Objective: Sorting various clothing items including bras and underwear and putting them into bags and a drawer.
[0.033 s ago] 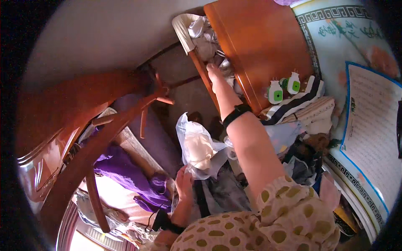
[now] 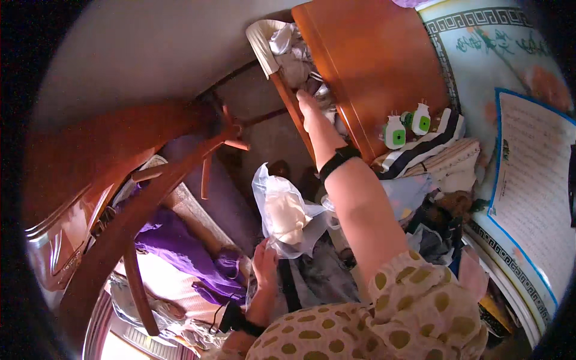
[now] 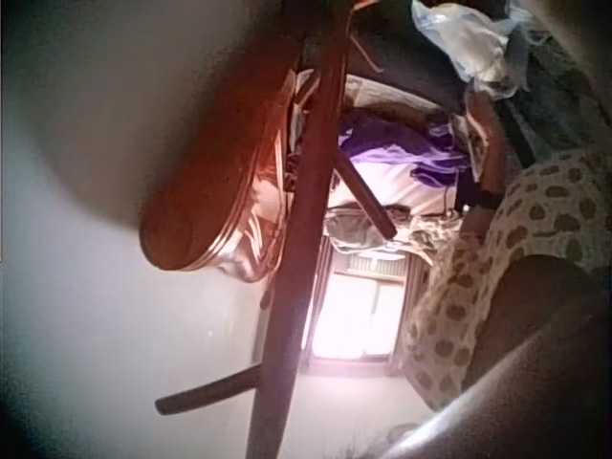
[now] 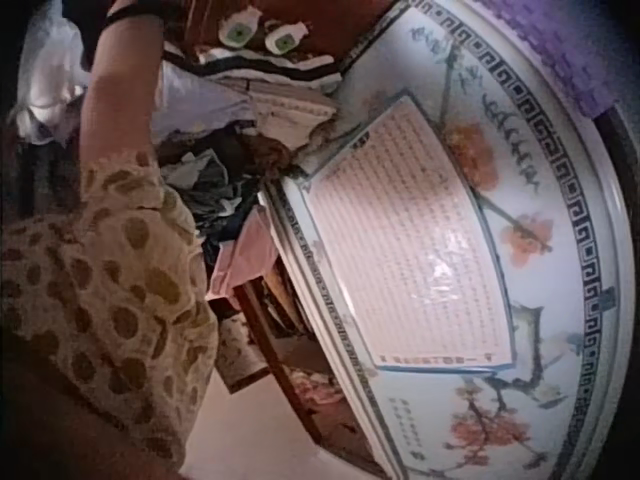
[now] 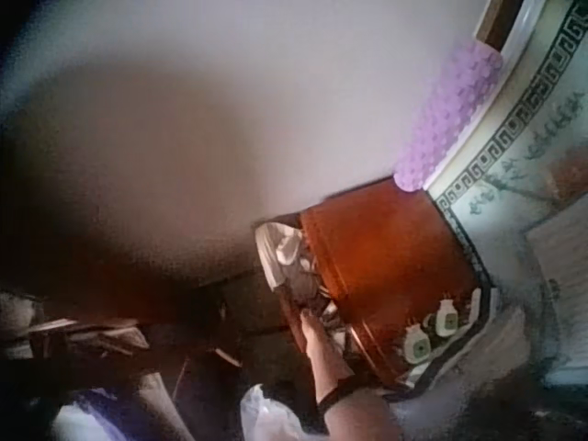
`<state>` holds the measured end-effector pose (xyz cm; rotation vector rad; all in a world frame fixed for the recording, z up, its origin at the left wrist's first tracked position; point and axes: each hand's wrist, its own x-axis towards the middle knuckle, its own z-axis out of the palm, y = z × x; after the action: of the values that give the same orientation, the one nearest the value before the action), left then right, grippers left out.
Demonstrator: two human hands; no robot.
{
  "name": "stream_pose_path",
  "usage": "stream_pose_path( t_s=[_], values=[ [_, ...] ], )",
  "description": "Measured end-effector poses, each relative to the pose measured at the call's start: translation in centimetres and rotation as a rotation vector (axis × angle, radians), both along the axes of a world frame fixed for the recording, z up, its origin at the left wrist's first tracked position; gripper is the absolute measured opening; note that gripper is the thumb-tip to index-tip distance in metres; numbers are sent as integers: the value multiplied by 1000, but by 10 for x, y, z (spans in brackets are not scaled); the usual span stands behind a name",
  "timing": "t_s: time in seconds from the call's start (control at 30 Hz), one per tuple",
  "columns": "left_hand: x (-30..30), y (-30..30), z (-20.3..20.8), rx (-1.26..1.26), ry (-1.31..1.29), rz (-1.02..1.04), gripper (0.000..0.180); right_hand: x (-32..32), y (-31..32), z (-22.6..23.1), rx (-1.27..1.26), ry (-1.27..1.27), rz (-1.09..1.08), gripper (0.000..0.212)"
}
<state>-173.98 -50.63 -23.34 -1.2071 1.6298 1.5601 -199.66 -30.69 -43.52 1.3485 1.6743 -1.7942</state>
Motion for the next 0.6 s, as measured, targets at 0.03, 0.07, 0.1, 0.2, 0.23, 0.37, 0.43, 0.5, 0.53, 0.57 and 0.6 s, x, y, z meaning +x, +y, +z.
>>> stream_pose_path(
  t_s=[0.03,0.07,0.1,0.2,0.23,0.37,0.43,0.5,0.53,0.57,0.6],
  values=[
    [3,1,1,-6,-18,-13,33,-2,5,-6,-32,-34,-95,60],
    [4,1,-1,2,-18,-16,33,-4,11,-12,-62,-66,-189,62],
    [6,2,-6,47,-11,0,32,-4,18,-17,-89,-96,-285,64],
    [14,-13,-15,87,-3,54,30,16,-5,-2,-202,-18,-317,56],
    [16,-13,-17,68,-3,75,30,26,-2,2,-313,33,-380,53],
    [6,-11,-8,49,-21,55,29,59,1,64,-237,99,-423,43],
    [3,-8,-4,34,-9,46,29,73,9,95,-289,275,-401,35],
    [5,-5,-6,22,-1,37,29,89,21,117,-280,471,-398,35],
    [7,-5,-10,31,-6,35,29,94,29,134,-351,534,-415,37],
    [8,-5,-13,38,-11,34,29,98,35,143,-374,560,-481,35],
    [9,-4,-14,40,-9,34,29,102,43,147,-384,621,-505,34]
  ],
)
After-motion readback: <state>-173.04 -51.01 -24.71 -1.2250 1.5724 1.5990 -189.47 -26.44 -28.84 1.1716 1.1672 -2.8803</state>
